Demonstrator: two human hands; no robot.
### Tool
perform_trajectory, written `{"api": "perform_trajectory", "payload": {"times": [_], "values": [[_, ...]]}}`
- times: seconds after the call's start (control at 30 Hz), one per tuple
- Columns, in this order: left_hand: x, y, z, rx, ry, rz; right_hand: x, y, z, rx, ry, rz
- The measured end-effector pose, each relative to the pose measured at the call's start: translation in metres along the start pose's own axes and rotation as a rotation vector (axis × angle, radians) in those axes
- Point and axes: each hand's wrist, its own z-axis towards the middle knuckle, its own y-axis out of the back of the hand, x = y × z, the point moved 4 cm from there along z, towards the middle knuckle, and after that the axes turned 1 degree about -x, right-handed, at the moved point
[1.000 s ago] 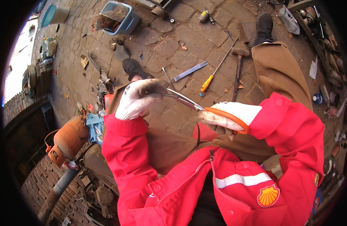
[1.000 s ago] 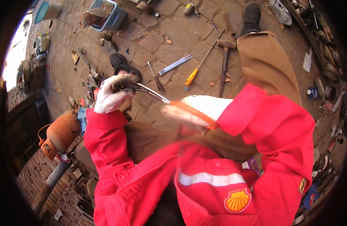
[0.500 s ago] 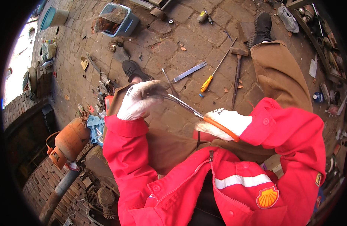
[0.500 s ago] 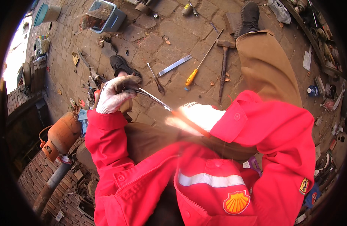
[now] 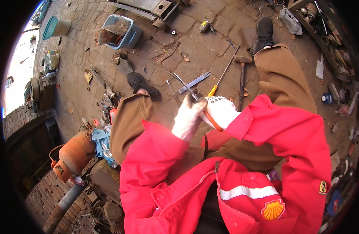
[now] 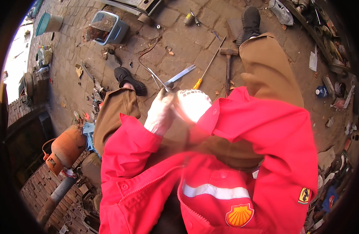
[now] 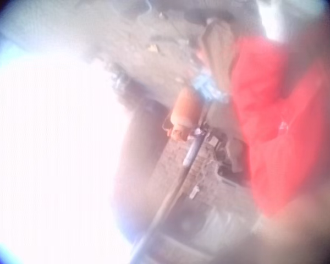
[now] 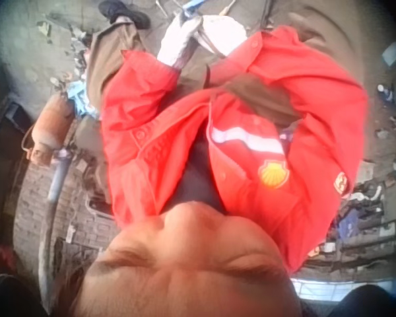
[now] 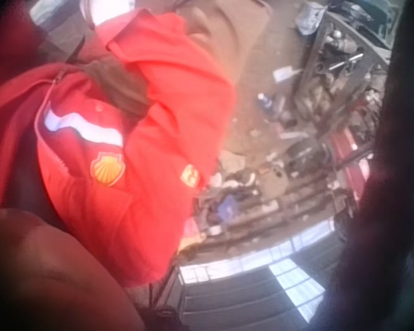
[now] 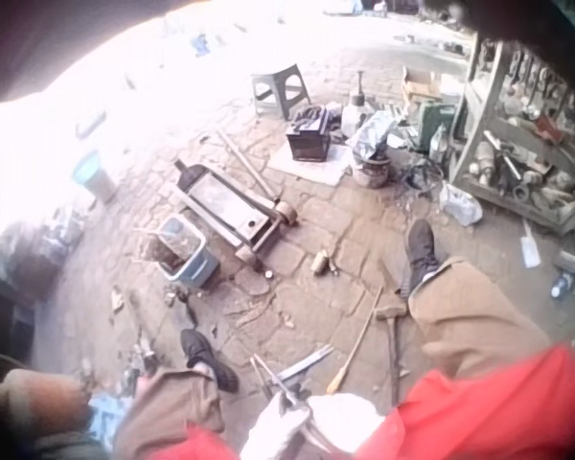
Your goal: The person sits on the ground and uses shears to cut a small metal strip, then repeatedly bends and twists the strip by hand. The person continues to manipulate the metal piece, bending it into a curved shape.
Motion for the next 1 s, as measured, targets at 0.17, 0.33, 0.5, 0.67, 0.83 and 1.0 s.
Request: {"api": "perform_trajectory", "payload": {"times": [0.17, 0.33, 0.5, 0.67, 0.83, 1.0], "values": [[0.007, -0.016, 0.009, -0.098, -0.08, 0.091, -0.019, -0.008, 0.015, -0.21, 0.162, -0.328], [0.005, -0.017, 0.007, -0.217, -0.004, 0.213, -0.004, 0.004, 0.007, -0.197, 0.209, -0.214], [-0.001, -0.019, 0.0, -0.293, -0.051, 0.22, 0.018, 0.011, 0.007, -0.224, 0.273, -0.073], [-0.001, -0.018, 0.0, -0.317, -0.093, 0.253, 0.046, 0.026, -0.002, -0.134, 0.257, -0.238], [0.01, -0.014, 0.005, -0.353, -0.065, 0.288, 0.057, 0.033, -0.008, -0.073, 0.314, -0.453], [-0.006, -0.021, 0.017, -0.236, -0.162, 0.066, 0.044, 0.036, 0.029, -0.13, 0.3, -0.332]]}}
